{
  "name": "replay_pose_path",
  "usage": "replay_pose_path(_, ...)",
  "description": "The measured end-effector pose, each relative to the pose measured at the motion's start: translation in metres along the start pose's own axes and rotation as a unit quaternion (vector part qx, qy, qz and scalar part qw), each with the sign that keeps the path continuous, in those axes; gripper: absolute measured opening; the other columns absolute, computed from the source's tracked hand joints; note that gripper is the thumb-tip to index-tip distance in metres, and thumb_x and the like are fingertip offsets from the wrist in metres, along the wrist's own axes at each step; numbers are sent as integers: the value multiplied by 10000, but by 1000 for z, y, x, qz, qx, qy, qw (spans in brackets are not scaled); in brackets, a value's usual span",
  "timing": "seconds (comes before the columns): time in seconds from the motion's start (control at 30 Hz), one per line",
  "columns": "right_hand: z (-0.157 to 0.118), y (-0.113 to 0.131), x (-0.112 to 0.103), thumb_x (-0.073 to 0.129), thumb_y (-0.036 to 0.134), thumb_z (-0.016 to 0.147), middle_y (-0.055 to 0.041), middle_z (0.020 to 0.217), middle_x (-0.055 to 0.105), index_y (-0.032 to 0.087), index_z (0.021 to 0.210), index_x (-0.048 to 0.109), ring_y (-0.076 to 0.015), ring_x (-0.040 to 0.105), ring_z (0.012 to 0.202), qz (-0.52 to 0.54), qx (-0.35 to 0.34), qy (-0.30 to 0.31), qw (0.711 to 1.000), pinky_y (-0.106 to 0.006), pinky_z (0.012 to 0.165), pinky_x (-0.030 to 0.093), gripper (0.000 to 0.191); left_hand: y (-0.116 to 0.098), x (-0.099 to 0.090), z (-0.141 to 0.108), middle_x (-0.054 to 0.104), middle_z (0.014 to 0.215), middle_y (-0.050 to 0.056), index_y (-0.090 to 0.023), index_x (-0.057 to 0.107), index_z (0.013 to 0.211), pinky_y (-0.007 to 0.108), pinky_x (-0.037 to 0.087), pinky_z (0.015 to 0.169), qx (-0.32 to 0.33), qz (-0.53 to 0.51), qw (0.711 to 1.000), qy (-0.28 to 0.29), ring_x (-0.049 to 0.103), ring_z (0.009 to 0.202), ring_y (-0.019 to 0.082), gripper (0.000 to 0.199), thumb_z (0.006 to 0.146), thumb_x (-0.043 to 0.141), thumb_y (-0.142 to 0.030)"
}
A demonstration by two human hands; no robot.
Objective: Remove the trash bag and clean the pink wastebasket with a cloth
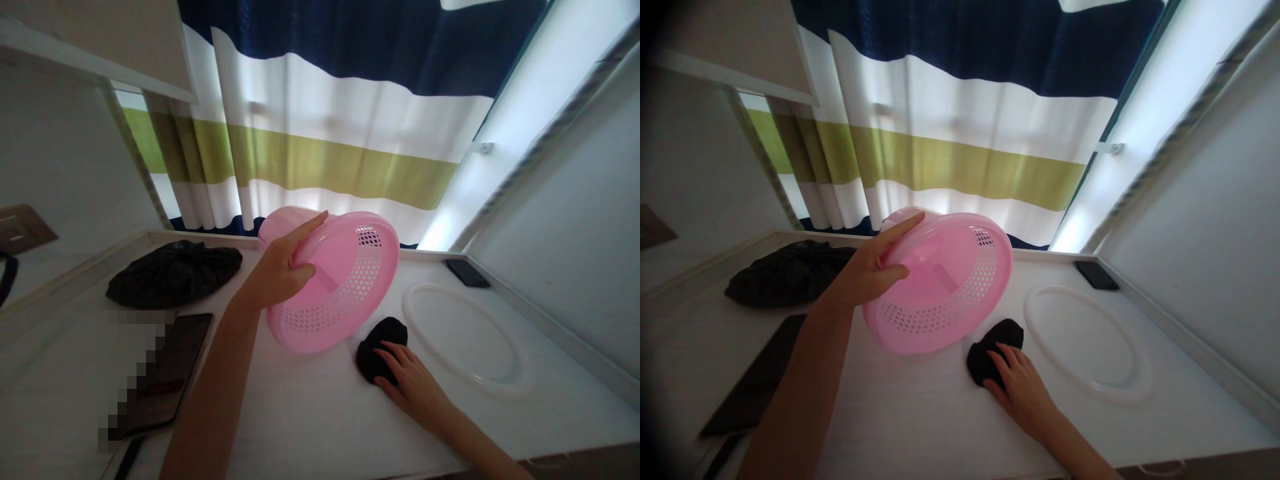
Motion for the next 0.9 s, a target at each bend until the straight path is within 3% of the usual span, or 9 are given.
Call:
replay_pose_path(0.1,-3,1,6,350,156,784,-78,1028,554,189,1073,505,-170,519,930,54,7,-3,999,-320,790,435,330,1,6,-2,438,1254,19,-211,355,1246,342,368,937,22,22,999,-14,478,1052,206,698,575,420,-28)
replay_pose_path(0.17,6,0,-9,375,166,777,-48,1027,560,214,1111,466,-147,533,912,96,14,-43,994,-276,761,447,350,2,7,-4,440,1249,27,-195,364,1236,341,346,953,33,34,999,-27,451,1085,206,683,577,411,-26)
replay_pose_path(0.23,22,-4,-32,412,240,788,-37,1026,563,218,1151,422,-137,545,880,111,55,-124,985,-250,732,452,364,1,8,-6,440,1248,30,-186,371,1228,340,329,965,38,44,998,-38,431,1105,201,661,587,405,-27)
replay_pose_path(0.33,54,-11,-56,402,280,810,-19,1014,551,273,1161,429,-132,550,801,28,95,-197,975,-244,659,452,352,0,7,-8,452,1236,31,-182,386,1215,338,319,970,36,60,996,-48,432,1102,191,621,611,406,-37)
replay_pose_path(0.43,86,-17,-55,381,240,821,-25,1029,526,330,1147,456,-146,533,774,-119,81,-169,975,-243,570,437,347,-1,6,-9,460,1230,30,-195,368,1230,328,371,925,25,73,996,-42,475,1046,182,634,617,405,-38)
replay_pose_path(0.6,108,-22,-30,348,139,809,-105,1128,467,239,1185,448,-199,480,882,-292,42,-106,950,-282,613,448,401,-1,5,-10,443,1250,29,-220,328,1257,306,454,808,31,91,995,-31,536,909,160,684,603,391,-32)
replay_pose_path(0.77,96,-22,-9,356,139,793,-95,1226,399,221,1218,404,-197,468,935,-277,43,-64,958,-265,603,477,436,1,3,-11,459,1235,30,-216,334,1256,284,475,744,29,90,995,-30,552,816,139,681,603,392,-32)
replay_pose_path(0.9,85,-10,8,353,152,790,-96,1265,375,206,1219,405,-198,458,1010,-200,47,-37,978,-285,699,484,435,2,3,-11,461,1233,15,-223,342,1251,281,472,746,22,85,996,-31,551,818,141,677,602,390,-37)
Point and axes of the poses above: each hand's wrist, its own z-axis towards the middle knuckle, its own x-axis out of the palm, y = z × x, the point moved 2 cm from there along z, towards the middle knuckle
